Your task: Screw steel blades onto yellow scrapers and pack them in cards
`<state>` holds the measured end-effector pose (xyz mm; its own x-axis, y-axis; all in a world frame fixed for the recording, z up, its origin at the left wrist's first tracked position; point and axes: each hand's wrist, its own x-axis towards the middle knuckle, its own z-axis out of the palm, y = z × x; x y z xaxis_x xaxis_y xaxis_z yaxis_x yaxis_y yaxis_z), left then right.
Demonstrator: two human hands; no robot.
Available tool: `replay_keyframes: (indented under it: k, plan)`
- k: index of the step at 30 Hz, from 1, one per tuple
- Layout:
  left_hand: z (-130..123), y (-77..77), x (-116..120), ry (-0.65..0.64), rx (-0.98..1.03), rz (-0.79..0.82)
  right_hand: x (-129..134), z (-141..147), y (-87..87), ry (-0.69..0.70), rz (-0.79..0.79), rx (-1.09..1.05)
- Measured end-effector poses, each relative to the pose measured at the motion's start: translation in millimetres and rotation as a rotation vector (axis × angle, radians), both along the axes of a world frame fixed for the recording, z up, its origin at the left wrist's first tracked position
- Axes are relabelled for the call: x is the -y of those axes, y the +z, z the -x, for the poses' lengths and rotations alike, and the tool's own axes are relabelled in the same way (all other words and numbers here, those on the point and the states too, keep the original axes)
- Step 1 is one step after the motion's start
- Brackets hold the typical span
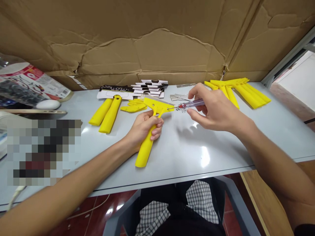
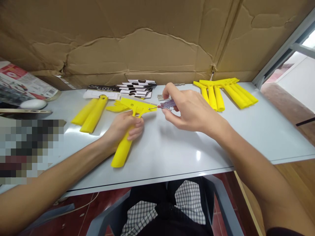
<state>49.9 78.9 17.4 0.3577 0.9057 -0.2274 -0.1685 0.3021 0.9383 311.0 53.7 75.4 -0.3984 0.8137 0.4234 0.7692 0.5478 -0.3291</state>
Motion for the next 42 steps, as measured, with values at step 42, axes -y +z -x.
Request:
replay_keyframes:
  k: [42]
  plan:
    - [-6.0,10.3,5.1,-0.003,-0.118,-0.031,1.0,4.0,4.9,-0.146,0.013,0.080]
